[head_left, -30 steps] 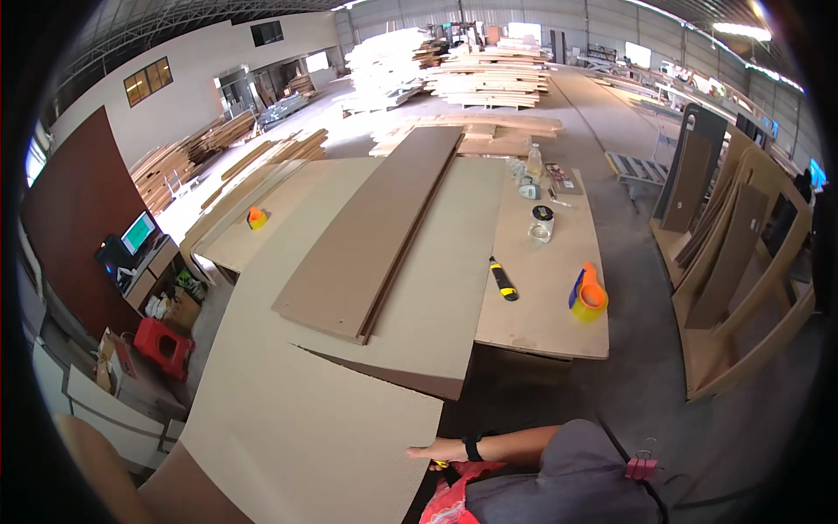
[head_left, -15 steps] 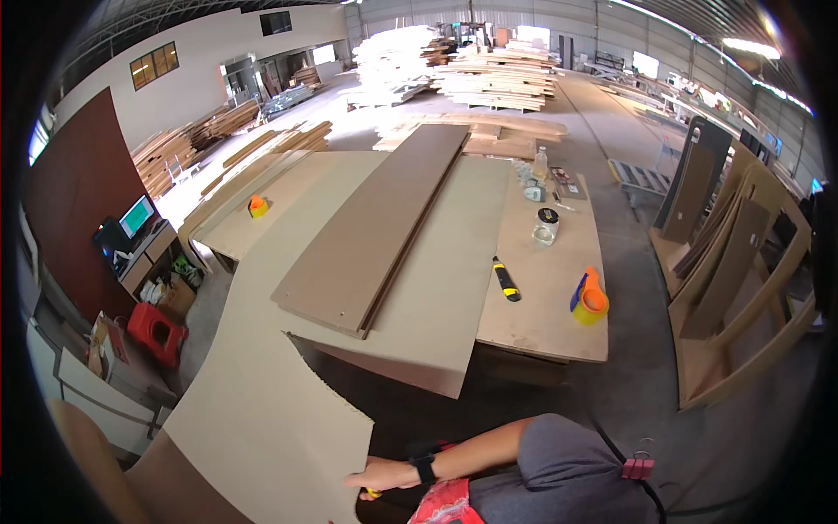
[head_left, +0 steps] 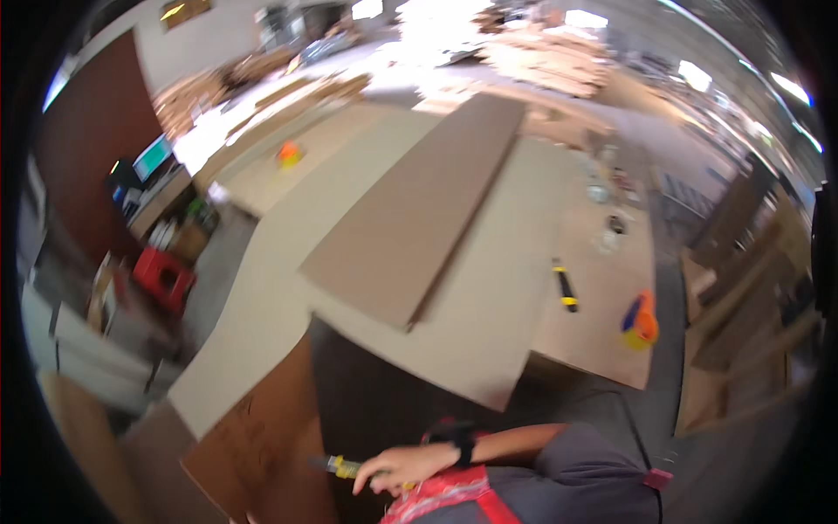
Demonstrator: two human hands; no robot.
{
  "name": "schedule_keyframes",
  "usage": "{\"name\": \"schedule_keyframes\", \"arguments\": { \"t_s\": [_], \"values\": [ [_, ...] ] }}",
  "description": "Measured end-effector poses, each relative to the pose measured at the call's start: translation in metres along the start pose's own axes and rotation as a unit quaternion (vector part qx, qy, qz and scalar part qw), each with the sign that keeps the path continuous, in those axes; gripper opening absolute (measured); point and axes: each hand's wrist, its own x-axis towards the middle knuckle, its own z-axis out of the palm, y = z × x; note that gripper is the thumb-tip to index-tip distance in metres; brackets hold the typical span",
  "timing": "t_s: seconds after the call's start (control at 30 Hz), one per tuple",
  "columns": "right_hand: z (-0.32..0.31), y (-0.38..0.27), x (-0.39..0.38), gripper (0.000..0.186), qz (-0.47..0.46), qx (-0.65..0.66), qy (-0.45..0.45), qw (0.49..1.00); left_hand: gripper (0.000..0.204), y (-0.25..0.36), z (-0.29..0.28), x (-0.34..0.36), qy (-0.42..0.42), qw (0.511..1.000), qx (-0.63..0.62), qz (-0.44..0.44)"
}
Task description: Measure and cut cardboard or paper protective material to wrap furniture components.
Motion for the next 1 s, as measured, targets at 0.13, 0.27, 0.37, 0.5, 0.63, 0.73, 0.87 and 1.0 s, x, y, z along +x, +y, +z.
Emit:
{"name": "schedule_keyframes", "arguments": {
  "t_s": [0.13,0.27,0.37,0.5,0.63,0.73,0.87,1.0],
  "values": [
    [-0.055,-0.011,-0.013,0.032,0.013,-0.025,0.077,0.997,0.039,-0.062,0.024,0.062,0.002,0.997,0.023,-0.079],
    [-0.090,-0.024,-0.024,0.034,0.050,0.012,0.174,0.983,0.020,-0.110,0.034,0.098,-0.115,0.976,0.144,-0.113],
    [-0.108,-0.030,-0.020,0.037,0.075,-0.044,0.214,0.973,0.026,-0.143,0.056,0.113,-0.160,0.956,0.189,-0.159],
    [-0.124,-0.029,0.002,0.054,0.098,-0.040,0.263,0.959,0.037,-0.178,0.088,0.132,-0.216,0.908,0.305,-0.190],
    [-0.153,-0.035,0.053,0.072,0.086,-0.014,0.329,0.940,0.045,-0.194,0.119,0.192,-0.444,0.771,0.353,-0.292],
    [-0.175,-0.038,0.097,0.071,0.093,-0.035,0.375,0.922,0.051,-0.195,0.134,0.277,-0.646,0.560,0.423,-0.299],
    [-0.225,-0.046,0.176,0.066,0.168,-0.126,0.439,0.873,0.061,-0.201,0.203,0.443,-0.739,0.537,0.361,-0.189],
    [-0.295,-0.039,0.267,0.059,0.127,-0.380,0.439,0.804,0.062,-0.194,0.356,0.569,-0.678,0.618,0.290,0.272]
  ]
}}
